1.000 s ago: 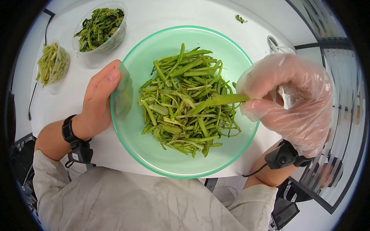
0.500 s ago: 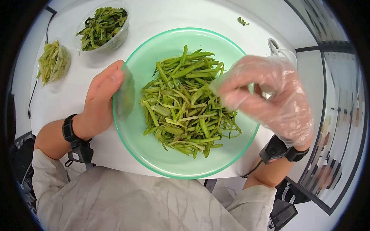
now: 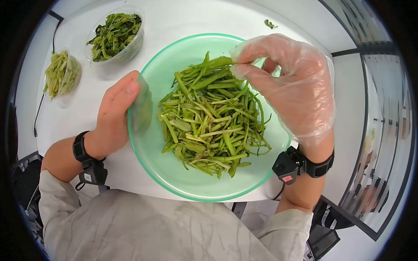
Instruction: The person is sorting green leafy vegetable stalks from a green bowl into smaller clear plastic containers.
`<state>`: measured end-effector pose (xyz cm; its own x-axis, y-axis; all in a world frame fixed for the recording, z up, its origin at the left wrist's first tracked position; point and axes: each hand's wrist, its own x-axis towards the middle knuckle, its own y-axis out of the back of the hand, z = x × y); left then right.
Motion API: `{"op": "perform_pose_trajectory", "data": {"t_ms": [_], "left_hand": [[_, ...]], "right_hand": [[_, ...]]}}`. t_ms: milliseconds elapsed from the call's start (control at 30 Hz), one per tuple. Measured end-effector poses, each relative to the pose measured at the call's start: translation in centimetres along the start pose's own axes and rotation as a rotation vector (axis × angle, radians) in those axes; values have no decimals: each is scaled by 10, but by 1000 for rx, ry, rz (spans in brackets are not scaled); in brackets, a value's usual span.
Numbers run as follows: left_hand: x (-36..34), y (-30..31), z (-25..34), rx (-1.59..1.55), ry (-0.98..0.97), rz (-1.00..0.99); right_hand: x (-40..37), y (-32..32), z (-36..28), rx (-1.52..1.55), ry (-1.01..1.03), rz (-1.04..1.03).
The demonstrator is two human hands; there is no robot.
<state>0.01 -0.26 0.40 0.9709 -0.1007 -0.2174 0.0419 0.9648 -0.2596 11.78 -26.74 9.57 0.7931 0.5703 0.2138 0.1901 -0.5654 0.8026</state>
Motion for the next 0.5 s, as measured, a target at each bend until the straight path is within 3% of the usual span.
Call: {"op": "perform_pose_trajectory", "data": {"t_ms": [367,400,500], "left_hand": [[0,2,1,-79,20,-13],[0,2,2,-90,27,-18],[0,2,1,-89,15,-18]], "right_hand": [[1,6,8,-387,282,-127],[-4,9,5,-294,260,-61],[-14,34,-9,-180,-6,-245]]}}
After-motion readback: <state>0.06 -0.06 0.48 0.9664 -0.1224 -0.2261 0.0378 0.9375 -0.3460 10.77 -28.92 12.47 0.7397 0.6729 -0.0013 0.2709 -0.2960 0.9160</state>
